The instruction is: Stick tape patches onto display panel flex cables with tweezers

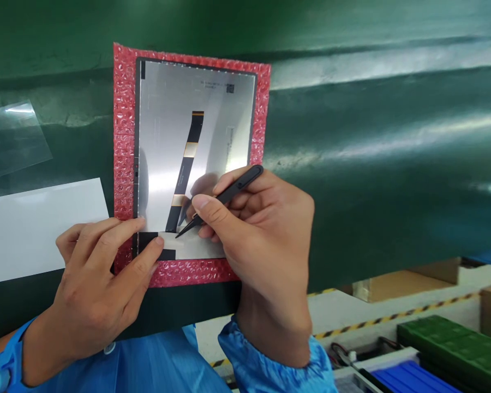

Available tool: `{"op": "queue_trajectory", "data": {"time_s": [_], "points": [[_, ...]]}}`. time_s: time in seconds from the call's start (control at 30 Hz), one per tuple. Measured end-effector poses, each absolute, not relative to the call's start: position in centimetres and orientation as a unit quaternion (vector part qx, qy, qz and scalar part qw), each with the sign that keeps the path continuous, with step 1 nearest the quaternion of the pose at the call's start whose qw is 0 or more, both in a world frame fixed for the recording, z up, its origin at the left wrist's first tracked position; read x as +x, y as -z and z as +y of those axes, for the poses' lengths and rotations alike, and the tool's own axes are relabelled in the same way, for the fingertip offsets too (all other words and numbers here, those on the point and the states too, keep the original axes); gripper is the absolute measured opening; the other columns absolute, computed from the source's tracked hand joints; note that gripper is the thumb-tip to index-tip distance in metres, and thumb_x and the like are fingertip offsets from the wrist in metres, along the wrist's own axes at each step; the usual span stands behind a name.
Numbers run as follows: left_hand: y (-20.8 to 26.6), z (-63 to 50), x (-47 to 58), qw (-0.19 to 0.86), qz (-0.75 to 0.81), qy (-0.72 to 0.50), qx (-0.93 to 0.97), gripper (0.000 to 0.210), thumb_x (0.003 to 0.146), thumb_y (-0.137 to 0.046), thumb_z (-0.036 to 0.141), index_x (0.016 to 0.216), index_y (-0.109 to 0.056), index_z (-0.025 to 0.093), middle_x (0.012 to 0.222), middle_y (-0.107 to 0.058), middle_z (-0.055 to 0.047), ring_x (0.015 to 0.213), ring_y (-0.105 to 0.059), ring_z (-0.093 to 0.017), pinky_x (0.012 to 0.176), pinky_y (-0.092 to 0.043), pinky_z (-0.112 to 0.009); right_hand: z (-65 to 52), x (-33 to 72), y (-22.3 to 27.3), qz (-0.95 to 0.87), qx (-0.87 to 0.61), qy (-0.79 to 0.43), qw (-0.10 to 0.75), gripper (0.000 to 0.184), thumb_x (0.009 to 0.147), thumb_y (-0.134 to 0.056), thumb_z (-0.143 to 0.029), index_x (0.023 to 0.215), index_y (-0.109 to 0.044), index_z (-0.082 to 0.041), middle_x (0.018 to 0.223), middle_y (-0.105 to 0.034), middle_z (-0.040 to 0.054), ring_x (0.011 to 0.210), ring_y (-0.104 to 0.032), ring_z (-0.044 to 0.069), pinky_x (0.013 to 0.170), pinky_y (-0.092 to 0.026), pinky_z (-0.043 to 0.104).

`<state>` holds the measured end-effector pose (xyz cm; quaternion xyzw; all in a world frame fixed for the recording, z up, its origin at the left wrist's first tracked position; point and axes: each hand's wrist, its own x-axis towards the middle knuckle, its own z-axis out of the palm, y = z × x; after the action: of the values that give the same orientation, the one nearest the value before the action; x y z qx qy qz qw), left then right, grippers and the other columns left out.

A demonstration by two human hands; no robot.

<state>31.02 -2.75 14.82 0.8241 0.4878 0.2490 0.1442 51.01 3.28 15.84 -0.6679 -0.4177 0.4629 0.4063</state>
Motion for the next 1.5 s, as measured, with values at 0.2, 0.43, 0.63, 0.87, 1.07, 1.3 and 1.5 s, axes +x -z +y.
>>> {"op": "queue_trajectory", "data": {"time_s": [0.2, 0.43, 0.63, 0.87, 1.07, 1.3, 1.5], "points": [[-14.8, -2.8, 31.1, 0.135, 0.484, -0.246, 0.829, 0.03, 0.093, -0.074, 0.006, 0.123, -0.075, 0.011, 0.133, -0.07, -0.021, 0.122, -0.063, -0.036, 0.098, -0.042, -0.052, 3.3, 51.1, -15.8, -0.422, -0.669, -0.46, 0.404, 0.021, 0.082, -0.089, -0.024, 0.084, -0.068, -0.023, 0.07, -0.073, 0.0018, 0.049, -0.065, 0.015, 0.043, -0.051, 0.023], [-14.8, -2.8, 31.4, 0.096, 0.493, -0.233, 0.833, 0.025, 0.095, -0.072, 0.007, 0.119, -0.075, 0.012, 0.13, -0.072, -0.019, 0.12, -0.065, -0.035, 0.1, -0.04, -0.055, 3.0, 50.7, -15.7, -0.45, -0.671, -0.426, 0.408, 0.02, 0.085, -0.087, -0.023, 0.087, -0.067, -0.025, 0.074, -0.074, -0.0005, 0.052, -0.064, 0.014, 0.046, -0.052, 0.024], [-14.9, -3.0, 31.2, 0.071, 0.493, -0.201, 0.843, 0.027, 0.095, -0.069, 0.006, 0.119, -0.075, 0.015, 0.127, -0.071, -0.018, 0.121, -0.063, -0.035, 0.105, -0.036, -0.057, 3.0, 51.1, -15.5, -0.43, -0.689, -0.386, 0.438, 0.021, 0.088, -0.082, -0.023, 0.084, -0.062, -0.028, 0.072, -0.072, -0.0022, 0.063, -0.071, 0.019, 0.048, -0.053, 0.029], [-15.2, -3.2, 32.4, 0.055, 0.486, -0.102, 0.866, 0.052, 0.097, -0.053, 0.008, 0.146, -0.062, 0.024, 0.153, -0.057, -0.016, 0.142, -0.046, -0.038, 0.119, -0.019, -0.065, 3.8, 51.1, -15.1, -0.399, -0.65, -0.454, 0.461, 0.021, 0.083, -0.079, -0.019, 0.079, -0.059, -0.026, 0.066, -0.068, -0.0025, 0.056, -0.068, 0.018, 0.042, -0.047, 0.026], [-15.5, -4.3, 32.1, -0.018, 0.519, -0.109, 0.848, 0.045, 0.099, -0.056, 0.011, 0.142, -0.064, 0.024, 0.15, -0.059, -0.019, 0.142, -0.048, -0.038, 0.119, -0.018, -0.067, 4.2, 50.9, -15.1, -0.375, -0.644, -0.465, 0.479, 0.02, 0.078, -0.078, -0.017, 0.077, -0.059, -0.025, 0.065, -0.067, -0.0021, 0.054, -0.066, 0.016, 0.042, -0.046, 0.023], [-16.1, -4.6, 33.6, 0.018, 0.516, -0.04, 0.856, 0.055, 0.107, -0.054, 0.046, 0.154, -0.052, 0.016, 0.159, -0.051, -0.019, 0.149, -0.039, -0.039, 0.122, -0.021, -0.07, 4.7, 50.8, -14.7, -0.353, -0.622, -0.486, 0.503, 0.022, 0.071, -0.08, -0.024, 0.072, -0.058, -0.022, 0.061, -0.067, 0.0009, 0.049, -0.063, 0.015, 0.039, -0.043, 0.021], [-17.6, -2.3, 31.8, 0.121, 0.539, -0.051, 0.832, 0.042, 0.106, -0.057, 0.044, 0.142, -0.061, 0.023, 0.155, -0.052, -0.017, 0.146, -0.043, -0.043, 0.117, -0.038, -0.071, 5.6, 50.3, -13.9, -0.323, -0.63, -0.484, 0.514, 0.026, 0.061, -0.082, -0.03, 0.07, -0.059, -0.021, 0.055, -0.064, 0.0011, 0.039, -0.053, 0.012, 0.036, -0.04, 0.02]]}}
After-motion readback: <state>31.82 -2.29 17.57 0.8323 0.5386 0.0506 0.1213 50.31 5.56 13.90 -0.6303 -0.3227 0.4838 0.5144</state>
